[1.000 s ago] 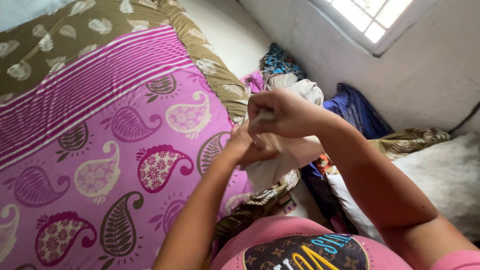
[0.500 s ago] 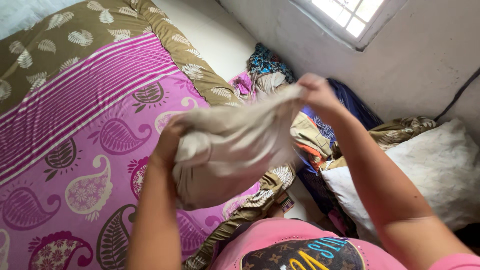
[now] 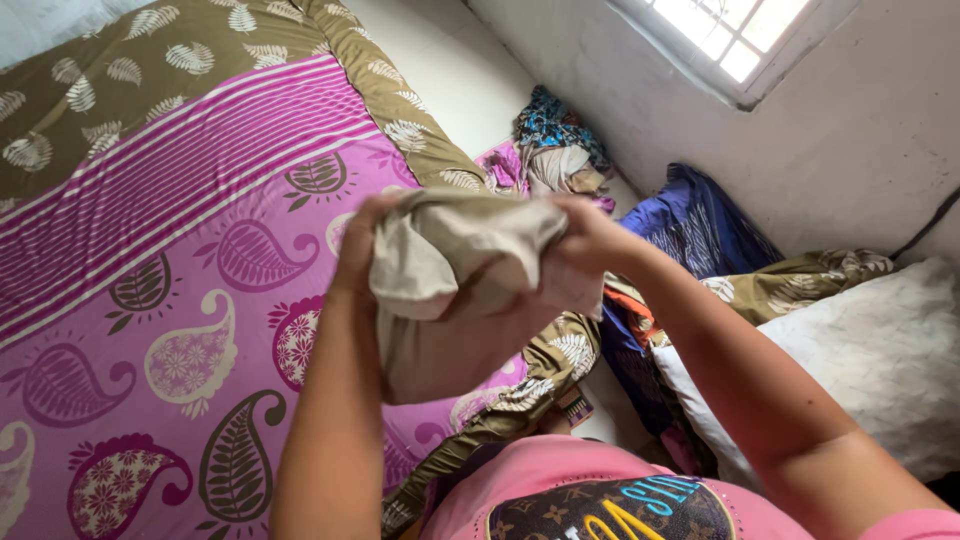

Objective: The person smooths and tucks a patterned bedsheet onto a mattress, then places a pillow into a pillowcase and sets it on the bed. The person handles the sheet and pillow by hand in a bedroom.

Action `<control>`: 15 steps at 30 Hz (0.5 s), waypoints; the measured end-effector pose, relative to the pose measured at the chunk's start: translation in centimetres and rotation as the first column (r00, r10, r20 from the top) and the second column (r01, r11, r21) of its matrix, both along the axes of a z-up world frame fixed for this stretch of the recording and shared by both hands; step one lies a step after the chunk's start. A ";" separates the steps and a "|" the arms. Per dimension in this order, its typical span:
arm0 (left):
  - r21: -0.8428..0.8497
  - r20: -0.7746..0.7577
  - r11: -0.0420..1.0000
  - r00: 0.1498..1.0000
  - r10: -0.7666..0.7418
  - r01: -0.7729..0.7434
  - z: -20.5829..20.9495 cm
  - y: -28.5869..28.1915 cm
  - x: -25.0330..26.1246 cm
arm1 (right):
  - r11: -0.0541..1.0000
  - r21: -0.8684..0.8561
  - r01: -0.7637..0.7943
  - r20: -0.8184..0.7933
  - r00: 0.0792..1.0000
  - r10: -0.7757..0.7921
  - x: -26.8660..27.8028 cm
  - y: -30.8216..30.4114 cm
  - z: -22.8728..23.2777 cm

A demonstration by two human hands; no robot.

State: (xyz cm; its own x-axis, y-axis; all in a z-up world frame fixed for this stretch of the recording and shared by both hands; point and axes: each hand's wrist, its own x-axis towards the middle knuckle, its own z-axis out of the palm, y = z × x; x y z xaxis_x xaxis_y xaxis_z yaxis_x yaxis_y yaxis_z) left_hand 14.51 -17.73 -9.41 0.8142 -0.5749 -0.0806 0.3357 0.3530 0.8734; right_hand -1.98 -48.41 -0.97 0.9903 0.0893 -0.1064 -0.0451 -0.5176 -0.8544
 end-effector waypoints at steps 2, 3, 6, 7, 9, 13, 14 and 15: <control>0.117 0.087 0.983 0.988 0.131 -0.141 2.1 0.9 0.0 | 0.771 0.630 0.095 0.004 0.992 -0.126 0.8 -0.9 -0.3; 0.239 0.161 0.944 0.968 0.192 -0.227 3.1 2.0 -0.8 | 0.678 0.735 -0.022 0.123 0.987 -0.101 1.1 -1.5 0.1; 0.602 0.271 0.744 0.950 0.152 -0.290 4.8 5.1 -5.9 | 0.478 0.865 -0.151 0.244 0.960 -0.138 1.5 -2.8 2.4; 0.662 0.244 0.715 0.967 0.078 -0.225 4.9 5.2 -7.8 | 0.441 0.885 -0.150 0.240 0.958 -0.156 1.6 -2.9 3.5; 0.667 0.171 0.737 0.985 -0.014 -0.105 4.3 3.1 -10.1 | 0.437 0.893 -0.110 0.200 0.966 -0.167 2.6 -2.8 5.6; 0.322 -0.214 0.937 0.953 0.215 -0.139 2.5 -4.0 -10.5 | 0.480 0.877 -0.008 0.115 0.974 -0.194 5.0 -3.8 7.9; 0.204 -0.362 0.954 0.888 0.283 -0.221 2.2 -4.8 -10.1 | 0.501 0.865 0.019 0.101 0.972 -0.211 5.7 -4.6 8.0; 0.122 -0.361 0.937 0.865 0.349 -0.327 2.0 -5.0 -9.3 | 0.536 0.842 0.055 0.093 0.965 -0.245 6.1 -5.5 7.7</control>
State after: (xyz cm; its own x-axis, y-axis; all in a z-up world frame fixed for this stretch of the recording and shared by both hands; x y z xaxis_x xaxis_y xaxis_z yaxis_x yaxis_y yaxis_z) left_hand 5.16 -22.70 -7.43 0.8618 -0.2553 -0.4384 0.5070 0.4587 0.7297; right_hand 4.14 -53.95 6.71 0.9879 -0.1090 0.1104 0.1467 0.4239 -0.8937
